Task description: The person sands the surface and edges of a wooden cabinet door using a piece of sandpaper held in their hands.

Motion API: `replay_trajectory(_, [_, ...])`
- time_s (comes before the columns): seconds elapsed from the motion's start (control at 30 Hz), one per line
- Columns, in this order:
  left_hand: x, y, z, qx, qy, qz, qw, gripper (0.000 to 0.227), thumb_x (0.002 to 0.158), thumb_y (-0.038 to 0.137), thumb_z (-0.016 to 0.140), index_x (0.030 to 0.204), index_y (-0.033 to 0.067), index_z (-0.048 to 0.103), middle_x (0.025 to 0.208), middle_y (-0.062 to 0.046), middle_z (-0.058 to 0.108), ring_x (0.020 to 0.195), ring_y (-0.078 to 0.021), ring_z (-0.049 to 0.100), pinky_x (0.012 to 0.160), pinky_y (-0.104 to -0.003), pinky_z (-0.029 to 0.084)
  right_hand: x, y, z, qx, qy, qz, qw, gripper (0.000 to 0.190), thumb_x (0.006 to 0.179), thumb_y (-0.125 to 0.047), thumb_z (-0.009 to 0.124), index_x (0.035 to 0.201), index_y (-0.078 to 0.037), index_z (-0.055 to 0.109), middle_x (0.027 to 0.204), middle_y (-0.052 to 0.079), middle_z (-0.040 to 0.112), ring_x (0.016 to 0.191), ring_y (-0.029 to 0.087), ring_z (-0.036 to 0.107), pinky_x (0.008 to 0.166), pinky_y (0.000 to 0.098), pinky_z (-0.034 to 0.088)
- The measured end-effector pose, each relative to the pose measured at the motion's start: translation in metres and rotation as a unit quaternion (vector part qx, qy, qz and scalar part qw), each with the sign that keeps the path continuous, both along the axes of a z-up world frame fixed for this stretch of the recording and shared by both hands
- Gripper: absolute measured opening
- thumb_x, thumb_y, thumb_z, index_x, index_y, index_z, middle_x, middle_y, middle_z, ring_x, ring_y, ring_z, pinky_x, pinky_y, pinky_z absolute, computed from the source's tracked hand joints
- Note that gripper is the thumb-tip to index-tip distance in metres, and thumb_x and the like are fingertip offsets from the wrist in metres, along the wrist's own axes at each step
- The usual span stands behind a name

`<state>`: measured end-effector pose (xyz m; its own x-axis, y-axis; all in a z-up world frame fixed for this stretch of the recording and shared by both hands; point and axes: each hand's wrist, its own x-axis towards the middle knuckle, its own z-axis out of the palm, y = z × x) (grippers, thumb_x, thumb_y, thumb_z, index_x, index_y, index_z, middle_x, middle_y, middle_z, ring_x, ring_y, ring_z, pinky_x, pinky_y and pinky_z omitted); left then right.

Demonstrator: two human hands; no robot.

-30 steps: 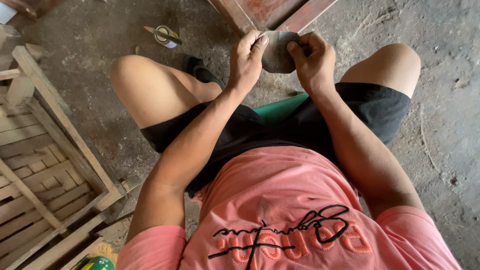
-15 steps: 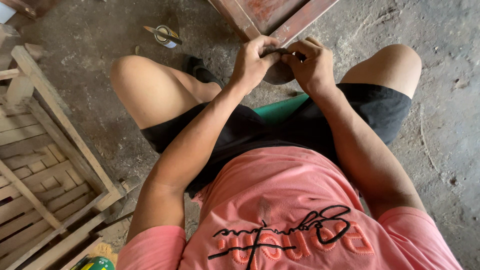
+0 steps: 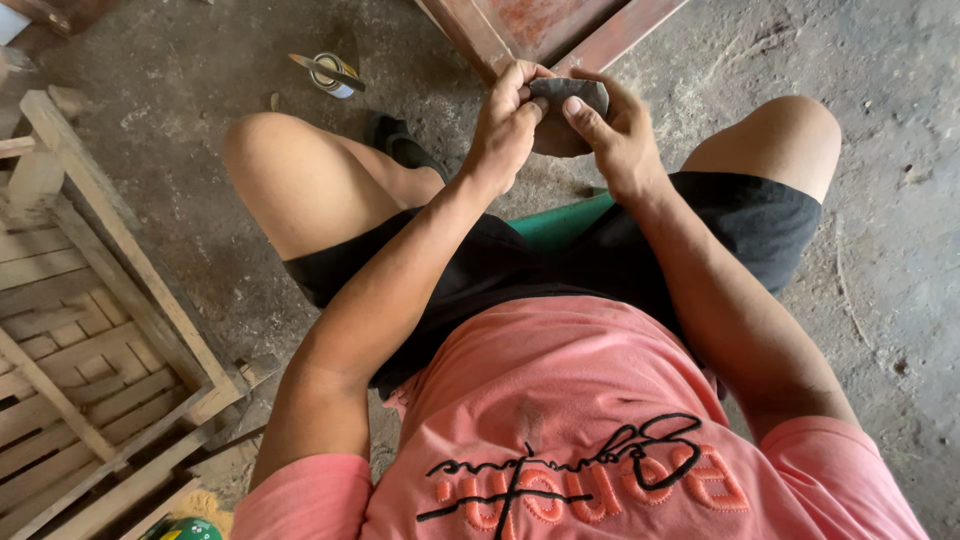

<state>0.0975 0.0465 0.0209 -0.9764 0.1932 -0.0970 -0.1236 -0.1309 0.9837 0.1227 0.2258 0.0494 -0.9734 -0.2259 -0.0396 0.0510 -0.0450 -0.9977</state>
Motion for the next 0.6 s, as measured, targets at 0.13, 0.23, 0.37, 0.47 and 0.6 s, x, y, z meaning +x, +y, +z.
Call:
replay_trajectory(0.13, [-0.007, 0.009, 0.013, 0.037, 0.009, -0.002, 0.999, 0.027, 0.096, -0.008, 0.047, 0.120, 0.0038, 0.054, 0.110, -0.015, 0.070, 0.102, -0.0213, 0.067, 0.090, -0.036, 0.060, -0.001, -0.004, 0.006, -0.004, -0.006, -0.016, 1.000, 0.046, 0.112, -0.034, 0.059, 0.136, 0.004, 0.068, 0.115, 0.014, 0.072, 0.103, 0.015, 0.066, 0.095, 0.0331, 0.057])
replay_trajectory(0.23, [-0.027, 0.007, 0.022, -0.049, 0.109, -0.047, 0.992, 0.032, 0.097, -0.007, 0.051, 0.126, 0.0056, 0.047, 0.115, -0.013, 0.069, 0.109, -0.0204, 0.068, 0.091, -0.035, 0.061, -0.012, -0.005, 0.023, -0.029, -0.002, -0.058, 0.998, 0.040, 0.110, -0.030, 0.059, 0.130, 0.004, 0.066, 0.113, 0.009, 0.075, 0.101, 0.014, 0.072, 0.094, 0.0337, 0.061])
replay_trajectory(0.37, [-0.069, 0.013, 0.020, 0.045, 0.063, -0.074, 0.994, 0.033, 0.101, -0.007, 0.053, 0.131, 0.0056, 0.047, 0.121, -0.018, 0.067, 0.113, -0.0233, 0.067, 0.098, -0.038, 0.060, -0.036, -0.003, 0.044, -0.057, -0.014, -0.075, 0.995, 0.037, 0.110, -0.026, 0.060, 0.134, 0.002, 0.065, 0.116, 0.009, 0.072, 0.104, 0.014, 0.069, 0.095, 0.0339, 0.058])
replay_trajectory(0.47, [-0.101, 0.013, 0.002, 0.058, 0.058, -0.077, 0.994, 0.038, 0.097, 0.000, 0.055, 0.134, 0.0064, 0.047, 0.130, -0.014, 0.063, 0.114, -0.0252, 0.070, 0.096, -0.046, 0.066, -0.068, 0.007, 0.036, 0.034, 0.077, -0.076, 0.994, 0.034, 0.113, -0.024, 0.054, 0.130, 0.003, 0.066, 0.116, 0.012, 0.073, 0.104, 0.015, 0.072, 0.096, 0.0354, 0.060])
replay_trajectory(0.6, [-0.152, -0.020, -0.028, -0.398, 0.340, 0.133, 0.842, 0.053, 0.108, 0.027, 0.063, 0.151, 0.0067, 0.040, 0.142, -0.012, 0.058, 0.136, -0.0267, 0.056, 0.123, -0.058, 0.038, -0.170, 0.051, -0.008, 0.446, 0.186, -0.199, 0.852, 0.028, 0.116, -0.019, 0.053, 0.113, 0.002, 0.071, 0.079, 0.009, 0.069, 0.067, 0.012, 0.068, 0.056, 0.0293, 0.056])
